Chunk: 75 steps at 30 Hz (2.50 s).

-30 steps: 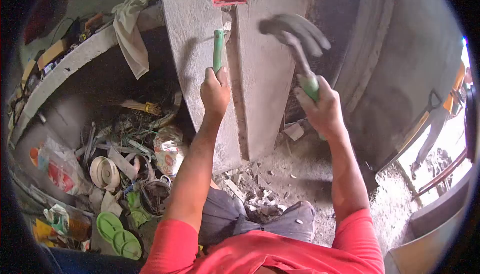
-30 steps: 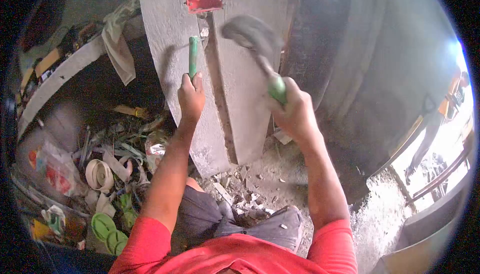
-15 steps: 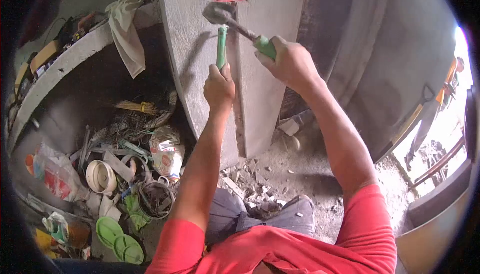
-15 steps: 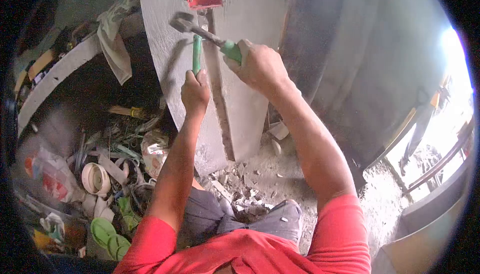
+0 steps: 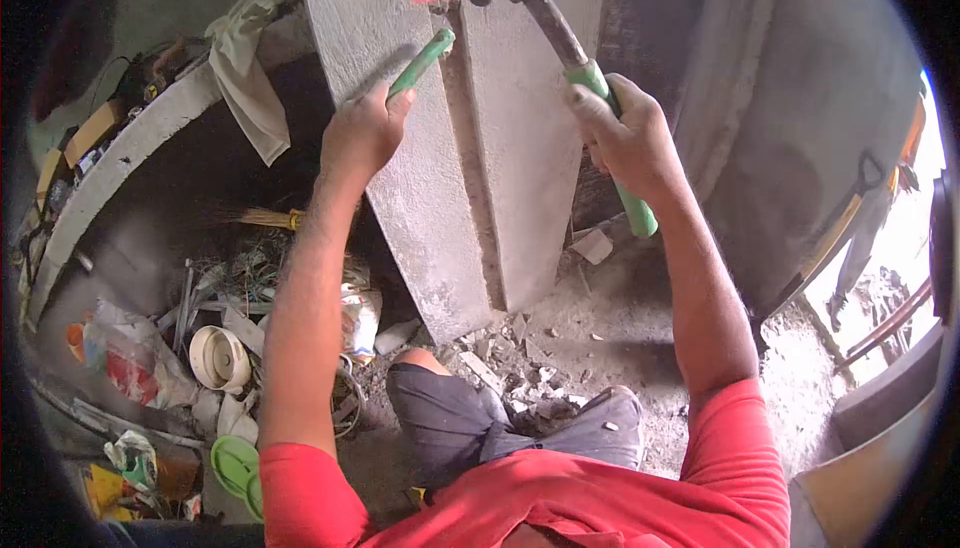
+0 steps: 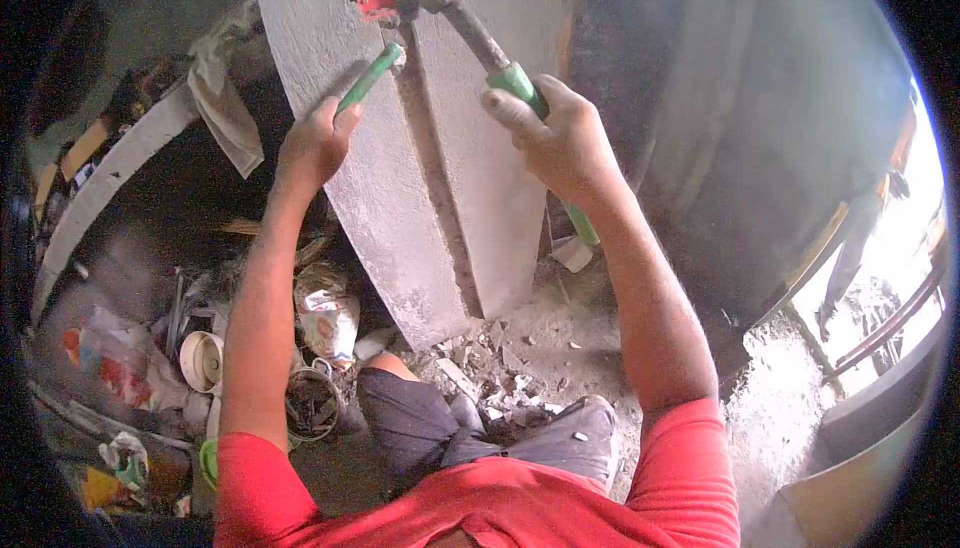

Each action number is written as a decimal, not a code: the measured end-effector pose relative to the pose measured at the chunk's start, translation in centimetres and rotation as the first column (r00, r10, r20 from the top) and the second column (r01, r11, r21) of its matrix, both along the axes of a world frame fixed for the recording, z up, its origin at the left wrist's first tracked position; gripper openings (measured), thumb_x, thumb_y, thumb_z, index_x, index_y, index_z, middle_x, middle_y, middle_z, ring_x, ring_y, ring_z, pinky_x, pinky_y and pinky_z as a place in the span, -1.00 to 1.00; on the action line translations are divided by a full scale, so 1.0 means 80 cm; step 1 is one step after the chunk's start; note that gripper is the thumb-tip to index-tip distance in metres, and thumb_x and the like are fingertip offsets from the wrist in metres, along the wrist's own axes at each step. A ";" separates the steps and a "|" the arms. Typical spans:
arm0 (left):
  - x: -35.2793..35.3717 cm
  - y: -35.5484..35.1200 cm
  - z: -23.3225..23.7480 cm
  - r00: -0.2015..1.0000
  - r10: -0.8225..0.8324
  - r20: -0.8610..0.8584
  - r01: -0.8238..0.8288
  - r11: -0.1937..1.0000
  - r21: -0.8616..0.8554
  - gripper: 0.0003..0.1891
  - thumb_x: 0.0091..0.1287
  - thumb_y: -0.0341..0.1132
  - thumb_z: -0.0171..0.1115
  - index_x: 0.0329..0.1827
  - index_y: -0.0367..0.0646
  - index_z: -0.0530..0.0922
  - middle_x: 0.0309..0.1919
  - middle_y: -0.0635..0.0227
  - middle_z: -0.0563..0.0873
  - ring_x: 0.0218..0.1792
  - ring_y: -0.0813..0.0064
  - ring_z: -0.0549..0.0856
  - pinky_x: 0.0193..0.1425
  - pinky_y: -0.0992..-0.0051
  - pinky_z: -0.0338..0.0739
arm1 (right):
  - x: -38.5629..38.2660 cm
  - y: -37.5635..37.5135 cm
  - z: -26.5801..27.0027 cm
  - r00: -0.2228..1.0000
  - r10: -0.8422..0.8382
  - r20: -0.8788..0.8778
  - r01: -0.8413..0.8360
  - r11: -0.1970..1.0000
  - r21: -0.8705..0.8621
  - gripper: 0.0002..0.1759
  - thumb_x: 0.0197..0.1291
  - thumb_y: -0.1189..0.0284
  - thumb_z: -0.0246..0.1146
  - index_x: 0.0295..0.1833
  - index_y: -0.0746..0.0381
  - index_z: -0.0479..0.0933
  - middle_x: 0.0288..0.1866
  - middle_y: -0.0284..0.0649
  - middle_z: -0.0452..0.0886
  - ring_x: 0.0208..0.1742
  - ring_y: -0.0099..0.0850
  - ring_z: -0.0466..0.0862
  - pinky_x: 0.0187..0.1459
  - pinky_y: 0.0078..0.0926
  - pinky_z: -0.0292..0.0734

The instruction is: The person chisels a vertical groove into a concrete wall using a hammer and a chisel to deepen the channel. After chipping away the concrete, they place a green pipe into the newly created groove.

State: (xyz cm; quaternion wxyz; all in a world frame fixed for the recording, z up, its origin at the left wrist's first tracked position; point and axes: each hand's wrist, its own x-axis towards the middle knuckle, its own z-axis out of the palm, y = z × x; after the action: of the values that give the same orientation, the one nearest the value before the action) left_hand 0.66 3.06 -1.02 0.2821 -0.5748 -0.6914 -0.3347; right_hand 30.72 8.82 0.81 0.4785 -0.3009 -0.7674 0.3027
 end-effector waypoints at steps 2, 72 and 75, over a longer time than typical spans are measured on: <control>-0.004 0.001 0.010 1.000 0.024 -0.009 -0.024 0.998 -0.051 -0.55 0.52 0.05 -0.02 -0.14 -0.23 0.54 -0.38 -0.17 0.71 -0.25 -0.21 0.72 -0.17 -0.11 0.59 | 0.004 0.009 -0.003 1.000 0.001 -0.031 -0.001 1.000 -0.003 -0.52 0.38 0.01 0.29 -0.12 0.29 0.57 -0.50 -0.29 0.54 -0.47 -0.55 0.53 -0.42 -0.42 0.50; -0.020 -0.009 0.068 0.996 -0.020 0.087 0.042 0.965 -0.257 -0.31 0.46 0.26 -0.01 0.29 -0.22 0.53 0.04 -0.25 0.66 0.16 -0.23 0.61 0.24 0.06 0.48 | 0.011 0.034 -0.017 0.995 -0.098 -0.036 0.100 0.992 0.083 -0.40 0.39 -0.08 0.22 -0.04 0.34 0.61 -0.41 -0.06 0.65 -0.32 -0.33 0.70 -0.22 -0.24 0.58; -0.032 -0.007 0.066 0.999 -0.030 0.032 0.035 0.984 -0.177 -0.25 0.44 0.35 -0.05 0.32 -0.17 0.53 0.07 -0.21 0.67 0.16 -0.24 0.60 0.25 0.07 0.48 | 0.015 0.034 -0.023 0.992 -0.113 -0.050 0.117 0.988 0.105 -0.41 0.38 -0.07 0.23 -0.06 0.34 0.61 -0.42 -0.06 0.64 -0.32 -0.33 0.69 -0.22 -0.25 0.58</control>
State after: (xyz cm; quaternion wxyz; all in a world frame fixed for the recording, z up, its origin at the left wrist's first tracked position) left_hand -1.92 2.53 4.29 0.2144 -0.6038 -0.7131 -0.2845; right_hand 31.89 11.55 -1.03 0.5276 -0.3117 -0.7532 0.2394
